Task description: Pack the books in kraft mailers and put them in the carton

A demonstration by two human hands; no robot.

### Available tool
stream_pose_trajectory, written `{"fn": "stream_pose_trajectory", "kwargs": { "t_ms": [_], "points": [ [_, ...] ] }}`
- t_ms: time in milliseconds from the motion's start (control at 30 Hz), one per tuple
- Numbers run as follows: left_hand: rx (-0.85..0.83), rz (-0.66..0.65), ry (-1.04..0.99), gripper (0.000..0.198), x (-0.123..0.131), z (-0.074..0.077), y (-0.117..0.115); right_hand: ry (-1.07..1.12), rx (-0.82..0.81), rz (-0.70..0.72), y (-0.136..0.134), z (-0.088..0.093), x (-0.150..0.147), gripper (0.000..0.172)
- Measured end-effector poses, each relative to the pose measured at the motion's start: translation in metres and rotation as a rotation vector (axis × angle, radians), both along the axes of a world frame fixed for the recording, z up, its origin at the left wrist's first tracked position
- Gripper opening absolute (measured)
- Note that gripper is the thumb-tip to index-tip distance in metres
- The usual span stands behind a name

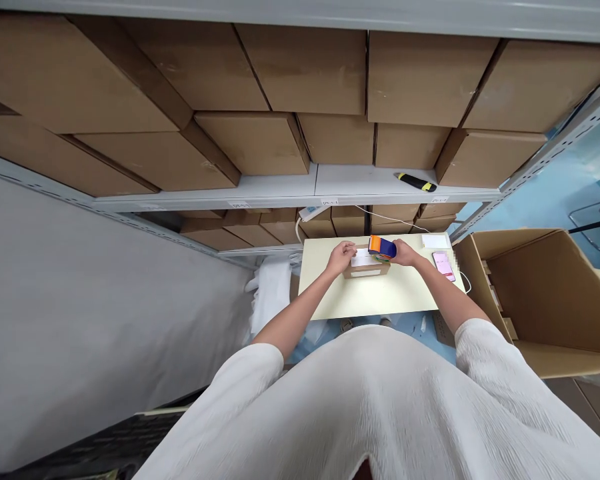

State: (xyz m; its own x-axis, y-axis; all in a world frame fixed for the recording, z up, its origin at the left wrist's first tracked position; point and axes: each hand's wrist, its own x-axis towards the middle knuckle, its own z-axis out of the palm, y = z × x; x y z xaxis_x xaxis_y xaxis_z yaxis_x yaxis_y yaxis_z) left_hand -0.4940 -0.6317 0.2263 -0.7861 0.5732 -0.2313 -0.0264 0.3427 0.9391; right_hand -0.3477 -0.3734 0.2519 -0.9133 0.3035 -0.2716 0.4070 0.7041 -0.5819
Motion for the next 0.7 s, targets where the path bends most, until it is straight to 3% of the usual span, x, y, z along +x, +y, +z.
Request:
{"fn": "stream_pose_trajectory", "kwargs": {
  "t_ms": [100, 300, 500, 700],
  "points": [
    [0.105, 0.08, -0.124, 0.021, 0.003, 0.01, 0.02, 0.047, 0.007, -0.016, -0.002, -0.001, -0.003, 0.053],
    [0.081, 0.137, -0.241, 0.034, 0.008, 0.015, 0.038, 0.069, -0.05, -0.001, -0.003, -0.001, -0.002, 0.05],
    [0.071, 0.153, -0.323, 0.042, 0.006, 0.012, 0.042, 0.099, -0.029, -0.022, -0.007, 0.002, -0.001, 0.05],
    [0.057, 0.183, -0.28, 0.047, 0.0, 0.006, 0.03, 0.135, -0.179, -0.045, -0.018, 0.008, 0.0, 0.053]
  ]
}}
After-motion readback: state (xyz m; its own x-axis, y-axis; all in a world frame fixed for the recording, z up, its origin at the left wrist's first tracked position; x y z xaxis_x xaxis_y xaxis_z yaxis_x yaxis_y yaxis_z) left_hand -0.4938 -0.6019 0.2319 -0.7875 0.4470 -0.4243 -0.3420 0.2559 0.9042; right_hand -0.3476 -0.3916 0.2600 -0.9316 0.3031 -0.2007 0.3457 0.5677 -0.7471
